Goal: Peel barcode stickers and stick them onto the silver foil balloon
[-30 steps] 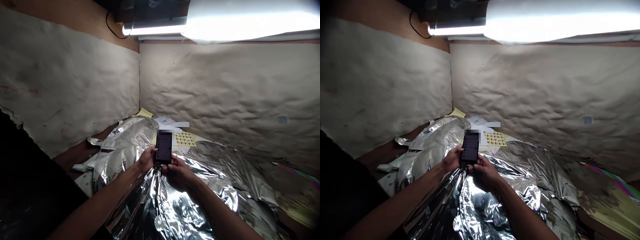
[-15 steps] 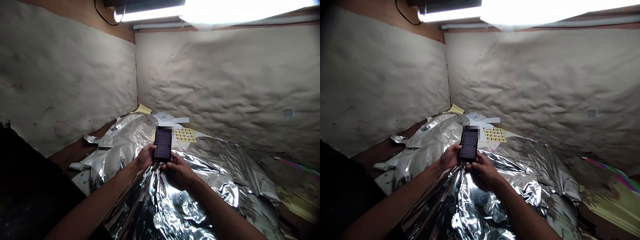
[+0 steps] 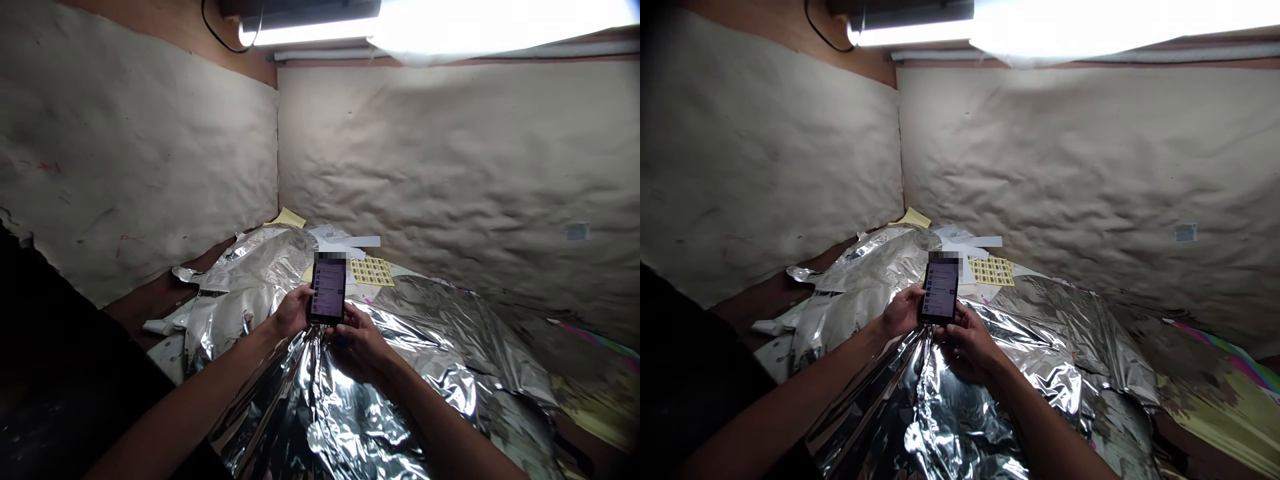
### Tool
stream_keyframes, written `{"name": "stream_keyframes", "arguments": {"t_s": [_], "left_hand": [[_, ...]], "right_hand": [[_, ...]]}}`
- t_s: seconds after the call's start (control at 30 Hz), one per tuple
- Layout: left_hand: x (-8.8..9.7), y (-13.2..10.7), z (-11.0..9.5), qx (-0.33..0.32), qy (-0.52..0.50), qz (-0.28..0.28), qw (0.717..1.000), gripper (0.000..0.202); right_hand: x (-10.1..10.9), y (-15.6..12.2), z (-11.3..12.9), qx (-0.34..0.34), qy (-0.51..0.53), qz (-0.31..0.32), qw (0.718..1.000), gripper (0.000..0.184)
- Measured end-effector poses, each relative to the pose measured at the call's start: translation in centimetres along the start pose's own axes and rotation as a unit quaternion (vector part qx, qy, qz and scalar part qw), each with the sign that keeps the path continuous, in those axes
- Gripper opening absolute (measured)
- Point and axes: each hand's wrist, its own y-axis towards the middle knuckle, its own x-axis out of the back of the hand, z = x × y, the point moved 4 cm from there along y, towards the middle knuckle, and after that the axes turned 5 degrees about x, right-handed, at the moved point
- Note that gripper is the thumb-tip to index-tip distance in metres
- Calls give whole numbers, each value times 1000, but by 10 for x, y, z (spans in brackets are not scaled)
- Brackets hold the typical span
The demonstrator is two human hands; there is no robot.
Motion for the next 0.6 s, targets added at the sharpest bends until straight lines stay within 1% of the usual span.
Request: {"name": "stream_keyframes", "arguments": {"t_s": [0.17, 0.27, 0.4, 0.5, 0.6], "left_hand": [[2, 1, -3, 4, 11, -5, 1000, 27], [3, 0, -6, -6, 21, -11, 1000, 30], [1, -2, -8, -22, 49, -26, 998, 31], [-1, -4, -9, -52, 77, -49, 994, 31], [1, -4, -8, -102, 111, -90, 984, 36]], "right_hand": [[-5, 0, 4, -3, -15, 26, 1000, 48], [-7, 0, 6, -4, -20, 28, 999, 44], [-9, 1, 7, 3, -36, 38, 999, 48], [-9, 0, 6, 6, -58, 44, 997, 47], [-14, -1, 7, 17, -103, 63, 993, 47]]}}
